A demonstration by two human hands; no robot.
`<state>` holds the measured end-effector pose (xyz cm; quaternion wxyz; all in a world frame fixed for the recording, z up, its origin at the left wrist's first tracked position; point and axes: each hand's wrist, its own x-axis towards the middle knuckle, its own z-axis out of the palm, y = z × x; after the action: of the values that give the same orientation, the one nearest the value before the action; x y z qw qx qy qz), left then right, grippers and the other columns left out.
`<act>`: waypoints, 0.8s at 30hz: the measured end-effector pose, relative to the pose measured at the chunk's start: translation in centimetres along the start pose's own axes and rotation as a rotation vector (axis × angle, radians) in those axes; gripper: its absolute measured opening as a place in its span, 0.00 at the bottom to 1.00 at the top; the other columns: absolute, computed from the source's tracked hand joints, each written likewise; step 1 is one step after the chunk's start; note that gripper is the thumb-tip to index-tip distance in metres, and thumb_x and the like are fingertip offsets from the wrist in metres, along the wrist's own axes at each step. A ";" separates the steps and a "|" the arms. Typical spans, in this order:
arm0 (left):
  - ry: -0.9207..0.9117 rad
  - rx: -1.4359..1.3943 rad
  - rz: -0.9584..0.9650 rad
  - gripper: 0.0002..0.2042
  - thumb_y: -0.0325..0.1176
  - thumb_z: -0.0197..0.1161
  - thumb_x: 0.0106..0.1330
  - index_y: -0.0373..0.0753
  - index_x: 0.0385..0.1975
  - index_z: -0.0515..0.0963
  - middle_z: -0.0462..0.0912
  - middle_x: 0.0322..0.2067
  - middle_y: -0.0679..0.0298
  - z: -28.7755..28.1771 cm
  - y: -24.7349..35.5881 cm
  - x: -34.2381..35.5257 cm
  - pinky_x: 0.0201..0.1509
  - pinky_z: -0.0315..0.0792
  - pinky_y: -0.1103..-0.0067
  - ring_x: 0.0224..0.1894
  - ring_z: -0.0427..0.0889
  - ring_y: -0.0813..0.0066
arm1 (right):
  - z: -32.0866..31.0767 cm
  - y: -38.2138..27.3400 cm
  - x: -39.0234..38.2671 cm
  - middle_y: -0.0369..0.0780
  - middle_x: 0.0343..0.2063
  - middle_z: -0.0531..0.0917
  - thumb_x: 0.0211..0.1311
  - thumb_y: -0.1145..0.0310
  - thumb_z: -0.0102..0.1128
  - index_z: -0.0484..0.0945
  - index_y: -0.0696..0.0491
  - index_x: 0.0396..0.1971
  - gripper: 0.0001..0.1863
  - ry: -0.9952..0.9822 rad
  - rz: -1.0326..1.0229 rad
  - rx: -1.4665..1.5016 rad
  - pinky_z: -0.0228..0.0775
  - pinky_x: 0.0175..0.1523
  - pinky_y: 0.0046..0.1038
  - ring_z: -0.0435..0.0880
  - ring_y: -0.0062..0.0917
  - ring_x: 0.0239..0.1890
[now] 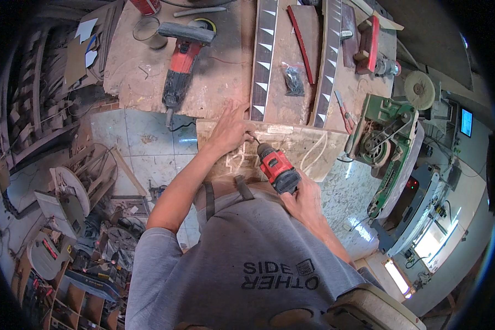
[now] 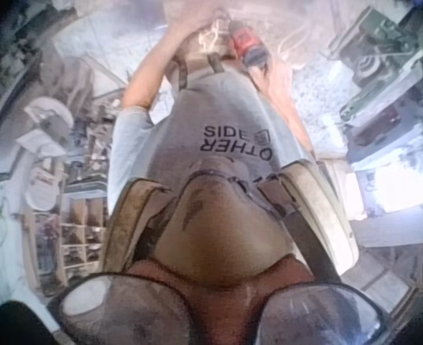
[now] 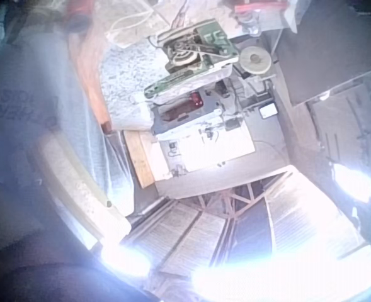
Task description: The person uses a drill to make holes in a wooden guitar fretboard placed on a workbench.
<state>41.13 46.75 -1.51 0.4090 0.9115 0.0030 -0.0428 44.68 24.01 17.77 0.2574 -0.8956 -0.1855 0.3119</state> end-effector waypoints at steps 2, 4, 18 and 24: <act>0.009 -0.015 -0.003 0.08 0.36 0.79 0.50 0.46 0.29 0.87 0.70 0.65 0.44 0.2 -0.1 -0.1 0.81 0.47 0.47 0.67 0.71 0.48 | -0.2 -0.1 0.1 0.50 0.30 0.83 0.50 0.70 0.66 0.80 0.58 0.48 0.22 -0.044 0.031 -0.020 0.75 0.37 0.38 0.83 0.46 0.30; 0.006 -0.022 -0.006 0.09 0.37 0.79 0.51 0.46 0.29 0.88 0.70 0.65 0.44 0.3 -0.2 -0.1 0.81 0.47 0.47 0.67 0.71 0.48 | -0.7 -0.3 0.2 0.53 0.41 0.86 0.53 0.69 0.67 0.79 0.57 0.60 0.30 -0.135 0.094 -0.054 0.79 0.44 0.41 0.87 0.50 0.39; -0.012 0.012 0.002 0.10 0.38 0.78 0.50 0.47 0.32 0.90 0.71 0.65 0.41 0.3 -0.2 0.0 0.82 0.47 0.50 0.70 0.67 0.47 | -0.8 -1.2 0.7 0.53 0.39 0.84 0.51 0.70 0.67 0.78 0.57 0.56 0.28 -0.146 0.075 -0.059 0.78 0.45 0.41 0.84 0.48 0.38; -0.022 0.039 0.004 0.12 0.39 0.78 0.50 0.48 0.35 0.91 0.69 0.66 0.46 0.3 -0.2 -0.1 0.81 0.47 0.48 0.70 0.67 0.49 | -1.3 -2.8 1.2 0.56 0.45 0.84 0.52 0.70 0.66 0.74 0.56 0.64 0.35 -0.250 0.151 -0.123 0.78 0.49 0.45 0.85 0.53 0.44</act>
<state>40.97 46.68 -1.88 0.3914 0.9187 -0.0040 -0.0520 45.89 26.41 19.73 0.1528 -0.8753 -0.1667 0.4275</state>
